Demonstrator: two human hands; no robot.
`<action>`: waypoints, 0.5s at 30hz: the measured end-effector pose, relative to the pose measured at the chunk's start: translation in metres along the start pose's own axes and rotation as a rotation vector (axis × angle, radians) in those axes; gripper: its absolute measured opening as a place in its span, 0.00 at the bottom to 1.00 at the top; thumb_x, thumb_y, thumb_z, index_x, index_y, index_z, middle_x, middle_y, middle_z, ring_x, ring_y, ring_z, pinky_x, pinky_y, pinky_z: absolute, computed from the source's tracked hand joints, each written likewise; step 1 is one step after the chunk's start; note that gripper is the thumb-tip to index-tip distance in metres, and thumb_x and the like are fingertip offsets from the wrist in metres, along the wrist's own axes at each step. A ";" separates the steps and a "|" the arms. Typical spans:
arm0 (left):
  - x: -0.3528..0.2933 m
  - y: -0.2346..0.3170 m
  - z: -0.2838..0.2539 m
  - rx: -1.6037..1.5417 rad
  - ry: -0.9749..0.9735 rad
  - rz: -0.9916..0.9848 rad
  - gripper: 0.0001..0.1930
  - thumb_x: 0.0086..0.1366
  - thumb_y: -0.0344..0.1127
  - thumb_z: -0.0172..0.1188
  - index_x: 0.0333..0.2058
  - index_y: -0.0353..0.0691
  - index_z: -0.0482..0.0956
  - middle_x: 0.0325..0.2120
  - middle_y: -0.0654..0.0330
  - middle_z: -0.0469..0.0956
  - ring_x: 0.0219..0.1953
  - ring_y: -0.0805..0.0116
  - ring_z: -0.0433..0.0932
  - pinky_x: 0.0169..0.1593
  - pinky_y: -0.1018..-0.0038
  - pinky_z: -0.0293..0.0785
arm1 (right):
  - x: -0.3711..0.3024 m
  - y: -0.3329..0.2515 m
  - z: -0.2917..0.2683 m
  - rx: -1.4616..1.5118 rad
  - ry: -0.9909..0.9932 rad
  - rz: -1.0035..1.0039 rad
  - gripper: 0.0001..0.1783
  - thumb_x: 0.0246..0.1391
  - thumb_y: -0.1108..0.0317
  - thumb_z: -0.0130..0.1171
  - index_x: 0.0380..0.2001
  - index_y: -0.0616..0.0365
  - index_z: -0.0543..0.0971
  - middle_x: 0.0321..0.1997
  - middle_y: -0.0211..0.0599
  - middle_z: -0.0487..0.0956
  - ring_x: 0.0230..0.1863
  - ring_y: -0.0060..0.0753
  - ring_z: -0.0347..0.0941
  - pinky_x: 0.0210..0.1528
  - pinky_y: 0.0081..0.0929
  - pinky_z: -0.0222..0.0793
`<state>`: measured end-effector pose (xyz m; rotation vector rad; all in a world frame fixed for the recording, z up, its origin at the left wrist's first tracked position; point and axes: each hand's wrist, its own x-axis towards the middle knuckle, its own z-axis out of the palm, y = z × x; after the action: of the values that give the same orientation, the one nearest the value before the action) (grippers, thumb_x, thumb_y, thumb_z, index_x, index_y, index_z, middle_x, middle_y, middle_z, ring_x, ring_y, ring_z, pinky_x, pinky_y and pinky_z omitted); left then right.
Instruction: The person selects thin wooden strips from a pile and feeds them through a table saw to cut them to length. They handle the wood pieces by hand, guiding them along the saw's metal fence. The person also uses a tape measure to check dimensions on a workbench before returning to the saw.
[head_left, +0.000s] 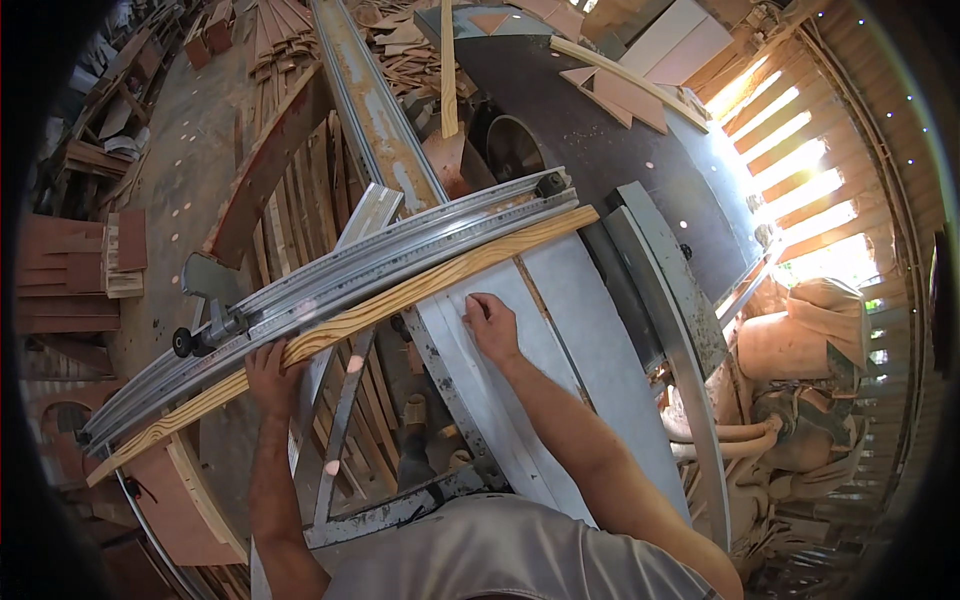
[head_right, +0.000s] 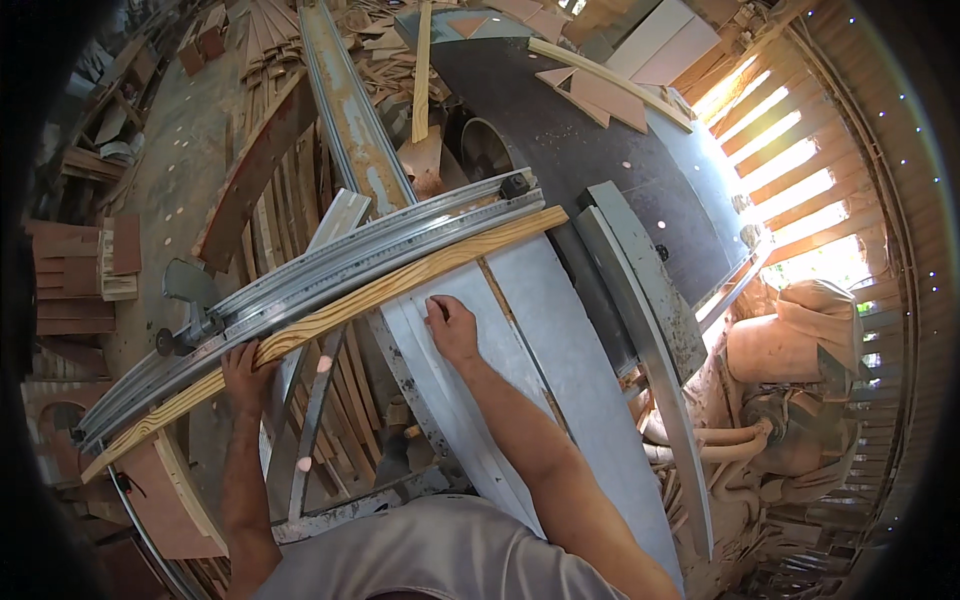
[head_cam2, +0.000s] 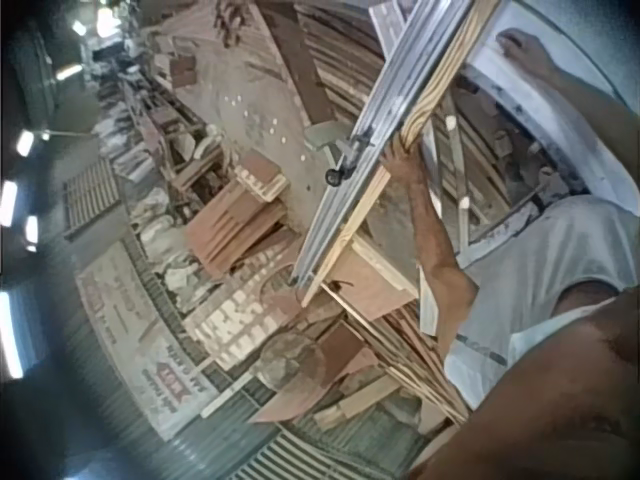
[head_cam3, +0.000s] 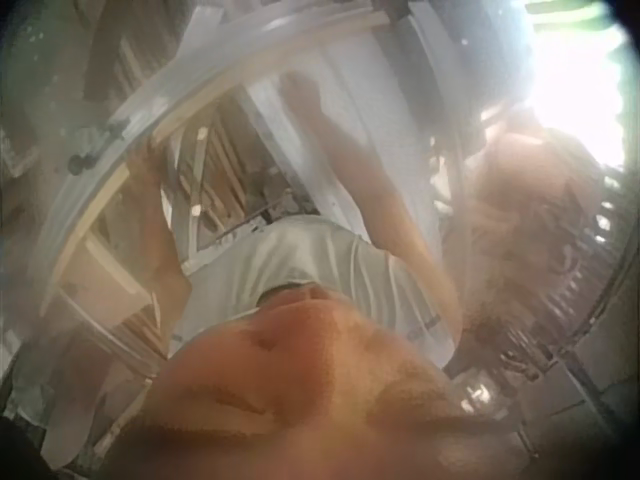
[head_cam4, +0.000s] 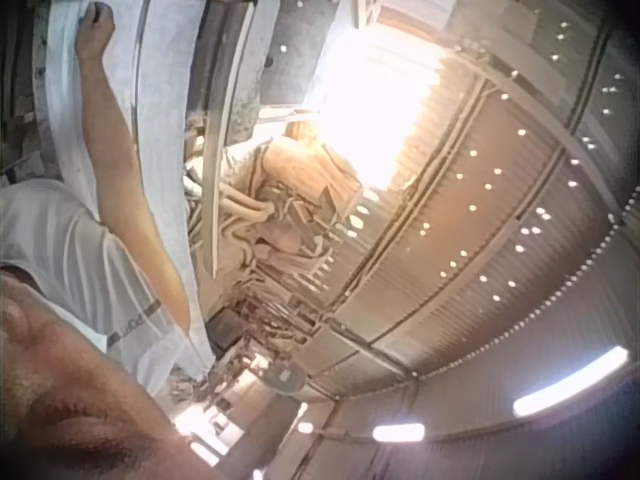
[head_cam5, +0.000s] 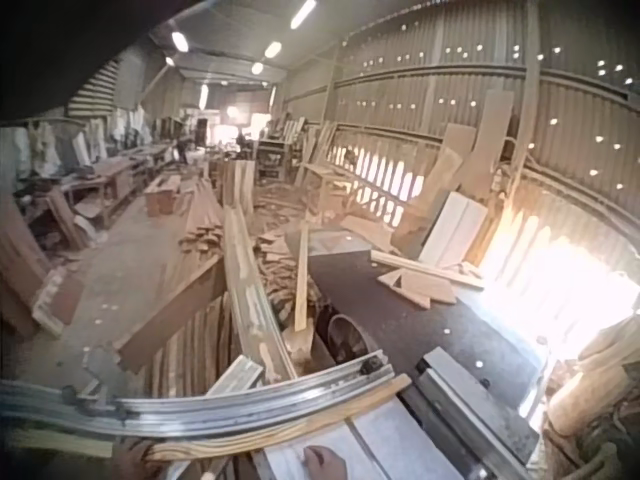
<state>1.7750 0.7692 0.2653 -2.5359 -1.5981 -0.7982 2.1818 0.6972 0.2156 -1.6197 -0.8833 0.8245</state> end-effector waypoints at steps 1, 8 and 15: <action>0.000 -0.001 0.001 -0.002 0.002 0.001 0.30 0.39 0.38 0.77 0.46 0.42 0.81 0.42 0.58 0.77 0.46 0.52 0.72 0.50 0.59 0.70 | 0.002 0.000 -0.001 0.034 -0.012 0.024 0.14 0.62 0.64 0.58 0.41 0.67 0.79 0.31 0.42 0.82 0.30 0.27 0.81 0.36 0.24 0.75; 0.007 -0.008 0.008 0.001 0.003 0.033 0.29 0.41 0.37 0.77 0.46 0.37 0.81 0.42 0.55 0.77 0.46 0.50 0.72 0.51 0.57 0.68 | 0.003 -0.004 -0.003 -0.063 -0.032 -0.186 0.10 0.59 0.68 0.60 0.38 0.64 0.80 0.32 0.42 0.82 0.31 0.31 0.80 0.36 0.28 0.75; 0.022 0.009 0.013 0.046 0.005 0.116 0.31 0.41 0.40 0.77 0.47 0.39 0.81 0.42 0.59 0.77 0.49 0.54 0.71 0.54 0.56 0.66 | 0.008 -0.007 -0.007 -0.165 0.005 -0.329 0.07 0.57 0.69 0.62 0.36 0.61 0.80 0.35 0.46 0.81 0.34 0.42 0.79 0.37 0.30 0.75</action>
<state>1.7955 0.7870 0.2659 -2.5647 -1.4345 -0.7469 2.1903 0.7019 0.2235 -1.5588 -1.2015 0.5279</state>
